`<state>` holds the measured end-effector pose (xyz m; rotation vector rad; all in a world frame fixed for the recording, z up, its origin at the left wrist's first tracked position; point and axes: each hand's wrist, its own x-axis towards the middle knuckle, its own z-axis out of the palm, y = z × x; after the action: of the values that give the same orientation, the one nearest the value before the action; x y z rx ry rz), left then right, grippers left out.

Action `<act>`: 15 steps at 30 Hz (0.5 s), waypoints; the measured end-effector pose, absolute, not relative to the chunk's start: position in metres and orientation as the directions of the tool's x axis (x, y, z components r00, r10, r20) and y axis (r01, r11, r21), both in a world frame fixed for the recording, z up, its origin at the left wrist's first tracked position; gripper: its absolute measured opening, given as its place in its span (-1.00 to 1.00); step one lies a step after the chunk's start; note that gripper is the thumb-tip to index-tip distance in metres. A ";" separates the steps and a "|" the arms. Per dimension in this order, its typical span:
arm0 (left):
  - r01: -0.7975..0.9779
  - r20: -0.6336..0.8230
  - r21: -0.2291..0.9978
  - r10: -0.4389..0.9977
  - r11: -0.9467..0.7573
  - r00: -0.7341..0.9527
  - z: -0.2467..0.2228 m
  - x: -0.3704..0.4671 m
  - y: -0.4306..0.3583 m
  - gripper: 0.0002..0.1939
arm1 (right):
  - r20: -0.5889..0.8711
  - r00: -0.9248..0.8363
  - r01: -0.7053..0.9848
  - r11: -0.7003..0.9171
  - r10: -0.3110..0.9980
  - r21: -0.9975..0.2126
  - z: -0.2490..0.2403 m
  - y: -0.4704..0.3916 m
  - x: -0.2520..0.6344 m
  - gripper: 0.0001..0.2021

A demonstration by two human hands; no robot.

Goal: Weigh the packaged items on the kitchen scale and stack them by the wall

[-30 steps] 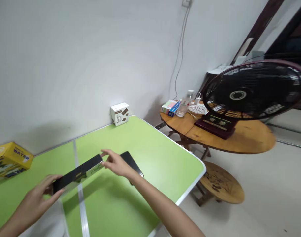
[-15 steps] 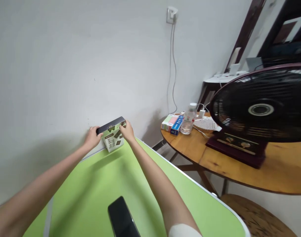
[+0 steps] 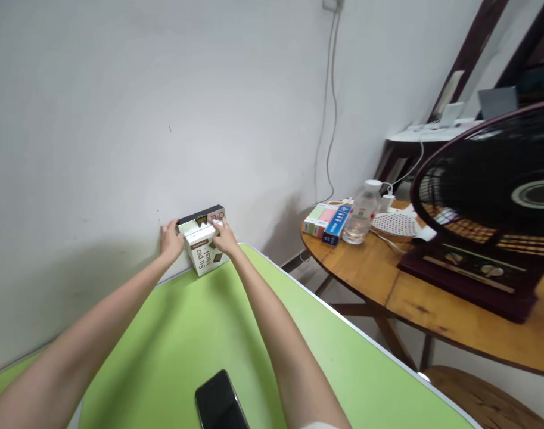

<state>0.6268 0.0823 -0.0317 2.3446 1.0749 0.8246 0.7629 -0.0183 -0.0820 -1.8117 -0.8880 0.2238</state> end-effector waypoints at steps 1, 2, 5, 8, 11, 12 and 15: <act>0.530 0.328 0.599 0.788 -0.600 0.521 -0.030 0.624 0.082 -0.48 | 0.242 0.710 0.468 -0.187 0.662 -0.864 -0.082 -0.021 0.758 -0.33; 0.532 0.318 0.603 0.791 -0.594 0.523 -0.029 0.619 0.082 -0.46 | 0.235 0.717 0.471 -0.207 0.656 -0.858 -0.081 -0.024 0.753 -0.32; 0.508 0.282 0.606 0.763 -0.612 0.582 -0.029 0.590 0.077 -0.44 | 0.242 0.729 0.492 -0.245 0.640 -0.835 -0.080 -0.036 0.730 -0.34; 0.424 0.241 0.604 0.662 -0.675 0.710 -0.035 0.534 0.060 -0.50 | 0.282 0.690 0.549 -0.228 0.667 -0.804 -0.078 -0.053 0.692 -0.36; 0.350 0.183 0.628 0.569 -0.695 0.802 -0.046 0.457 0.036 -0.64 | 0.269 0.559 0.608 -0.166 0.784 -0.776 -0.074 -0.075 0.633 -0.45; 0.332 0.156 0.643 0.543 -0.690 0.825 -0.049 0.428 0.027 -0.67 | 0.243 0.474 0.625 -0.130 0.846 -0.769 -0.073 -0.082 0.609 -0.50; 0.305 0.076 0.654 0.462 -0.692 0.884 -0.052 0.345 0.002 -0.66 | 0.106 0.076 0.652 0.031 0.991 -0.758 -0.063 -0.106 0.529 -0.62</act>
<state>0.3451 0.0018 -0.0521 2.3848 0.5493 0.3084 0.5291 -0.1058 -0.0626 -1.6914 -1.6449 0.6493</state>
